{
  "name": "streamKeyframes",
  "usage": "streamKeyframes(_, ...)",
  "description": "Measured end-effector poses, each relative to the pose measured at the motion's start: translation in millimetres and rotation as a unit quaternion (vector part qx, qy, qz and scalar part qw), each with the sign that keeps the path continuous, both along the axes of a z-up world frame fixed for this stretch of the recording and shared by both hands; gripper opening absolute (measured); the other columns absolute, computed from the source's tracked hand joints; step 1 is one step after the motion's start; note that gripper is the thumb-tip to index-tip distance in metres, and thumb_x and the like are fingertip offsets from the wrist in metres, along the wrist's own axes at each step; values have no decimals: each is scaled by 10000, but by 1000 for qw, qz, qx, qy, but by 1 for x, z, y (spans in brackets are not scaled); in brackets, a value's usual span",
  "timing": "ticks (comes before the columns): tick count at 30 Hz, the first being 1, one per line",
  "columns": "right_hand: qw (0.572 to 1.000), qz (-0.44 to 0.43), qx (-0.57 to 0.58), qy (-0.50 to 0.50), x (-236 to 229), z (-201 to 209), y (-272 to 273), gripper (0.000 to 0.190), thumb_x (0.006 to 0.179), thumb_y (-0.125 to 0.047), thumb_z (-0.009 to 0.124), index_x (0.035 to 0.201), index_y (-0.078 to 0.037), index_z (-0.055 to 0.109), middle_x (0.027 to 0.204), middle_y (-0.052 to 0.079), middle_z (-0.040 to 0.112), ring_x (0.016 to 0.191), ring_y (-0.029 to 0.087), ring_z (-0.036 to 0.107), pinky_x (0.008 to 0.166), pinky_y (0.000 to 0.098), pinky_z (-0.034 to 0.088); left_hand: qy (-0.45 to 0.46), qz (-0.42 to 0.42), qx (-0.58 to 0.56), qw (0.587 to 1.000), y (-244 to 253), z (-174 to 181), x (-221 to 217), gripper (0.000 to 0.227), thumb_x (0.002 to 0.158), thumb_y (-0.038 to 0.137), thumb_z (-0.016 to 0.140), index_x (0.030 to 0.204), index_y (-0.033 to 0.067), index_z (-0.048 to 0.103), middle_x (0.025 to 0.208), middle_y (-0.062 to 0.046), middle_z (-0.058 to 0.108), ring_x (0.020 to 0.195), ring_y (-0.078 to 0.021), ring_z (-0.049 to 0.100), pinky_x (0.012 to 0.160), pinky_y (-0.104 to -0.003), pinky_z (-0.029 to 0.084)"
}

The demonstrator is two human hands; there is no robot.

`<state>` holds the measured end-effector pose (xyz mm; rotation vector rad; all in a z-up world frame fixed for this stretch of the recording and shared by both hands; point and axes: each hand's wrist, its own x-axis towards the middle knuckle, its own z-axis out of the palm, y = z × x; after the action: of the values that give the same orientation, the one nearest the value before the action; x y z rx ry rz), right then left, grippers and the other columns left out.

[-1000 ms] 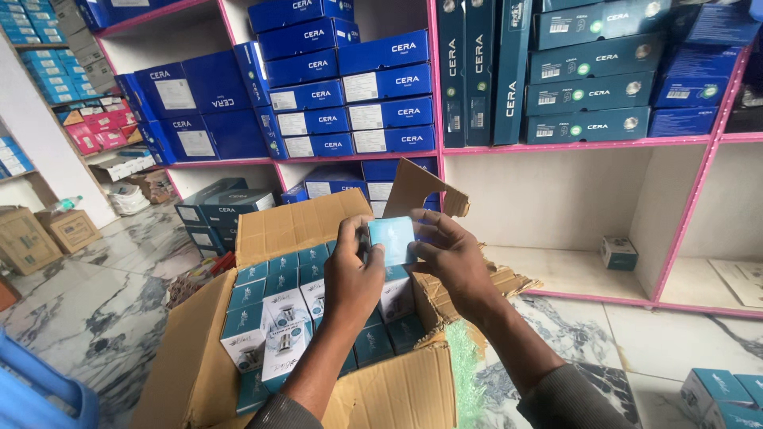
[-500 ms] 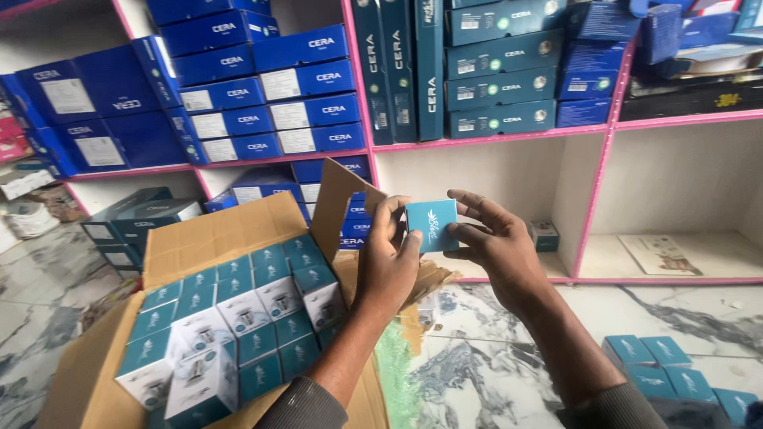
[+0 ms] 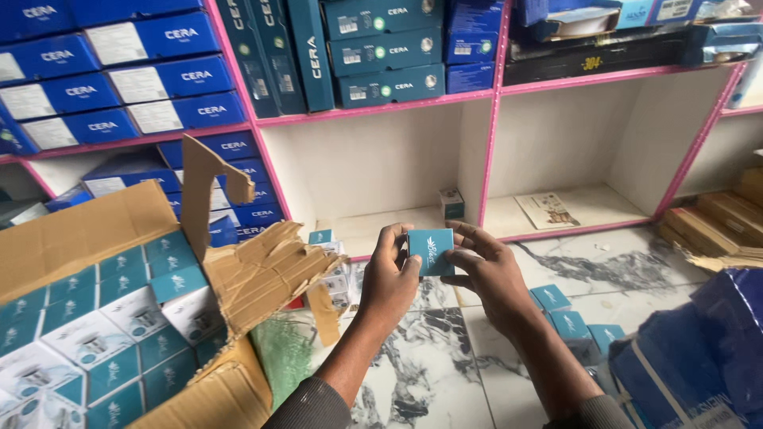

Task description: The person unboxes small items from a larger cardboard box and stacks them on the floor in a warehouse-like environment.

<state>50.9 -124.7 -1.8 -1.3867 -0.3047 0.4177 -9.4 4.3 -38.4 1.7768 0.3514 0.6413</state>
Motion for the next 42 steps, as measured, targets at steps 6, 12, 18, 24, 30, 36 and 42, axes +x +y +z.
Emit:
streamKeyframes(6, 994, -40, -60, 87, 14, -46, -24, 605, 877, 67, 644, 1446, -132, 591, 1426, 274, 544, 1286, 466, 569, 936, 588, 572, 101, -15, -51, 993, -19, -72, 35, 470, 904, 131, 538, 1362, 234, 517, 1376, -121, 655, 1299, -313, 602, 891, -385, 642)
streamKeyframes(12, 976, -54, -152, 144, 38, -122, -48, 534, 837, -34, 591, 1362, -96, 668, 1152, 184, 708, 980, 294, 640, 810, 422, 565, 234, 7, -111, 966, -65, -92, 28, 473, 833, 77, 484, 1257, 259, 588, 1038, 18, 753, 677, -154, 566, 592, -319, 451)
streamKeyframes(18, 965, -62, -201, 157, 49, -161, -68, 566, 894, 0, 553, 1445, -121, 589, 1149, 197, 687, 998, 291, 642, 833, 404, 581, 242, -16, -158, 957, -81, -157, 54, 594, 776, 74, 507, 1336, 250, 595, 988, -1, 774, 610, -146, 598, 573, -300, 481)
streamKeyframes(24, 959, -68, -215, 170, 67, -200, -82, 639, 922, 42, 551, 1516, -185, 489, 1494, 162, 552, 1295, 361, 616, 1006, 442, 580, 285, -61, -191, 937, -103, -171, 65, 792, 813, 60, 436, 1582, 222, 342, 1470, -29, 621, 963, -156, 675, 756, -303, 512)
streamKeyframes(30, 961, -58, -247, 113, 86, -236, -88, 685, 875, 71, 562, 1523, -119, 443, 1531, 148, 529, 1419, 341, 519, 1140, 502, 477, 266, -90, -249, 927, -111, -200, 83, 803, 823, 46, 418, 1600, 147, 246, 1653, -114, 311, 1530, -237, 353, 1127, -366, 440)
streamKeyframes(36, 954, -78, -273, 94, 89, -238, -88, 602, 880, 21, 523, 1473, -84, 497, 1493, 187, 545, 1399, 347, 534, 1134, 511, 476, 311, -76, -203, 925, -122, -177, 83, 444, 776, 46, 407, 1114, 196, 653, 769, -27, 529, 664, -177, 419, 601, -360, 323)
streamKeyframes(42, 952, -120, -276, 55, 94, -241, -91, 545, 880, 16, 539, 1415, -86, 570, 1416, 153, 630, 1334, 309, 605, 1068, 461, 542, 347, -93, -265, 895, -132, -197, 103, 800, 868, 71, 339, 1631, 238, 170, 1681, -34, 254, 1498, -261, 359, 1079, -424, 429)
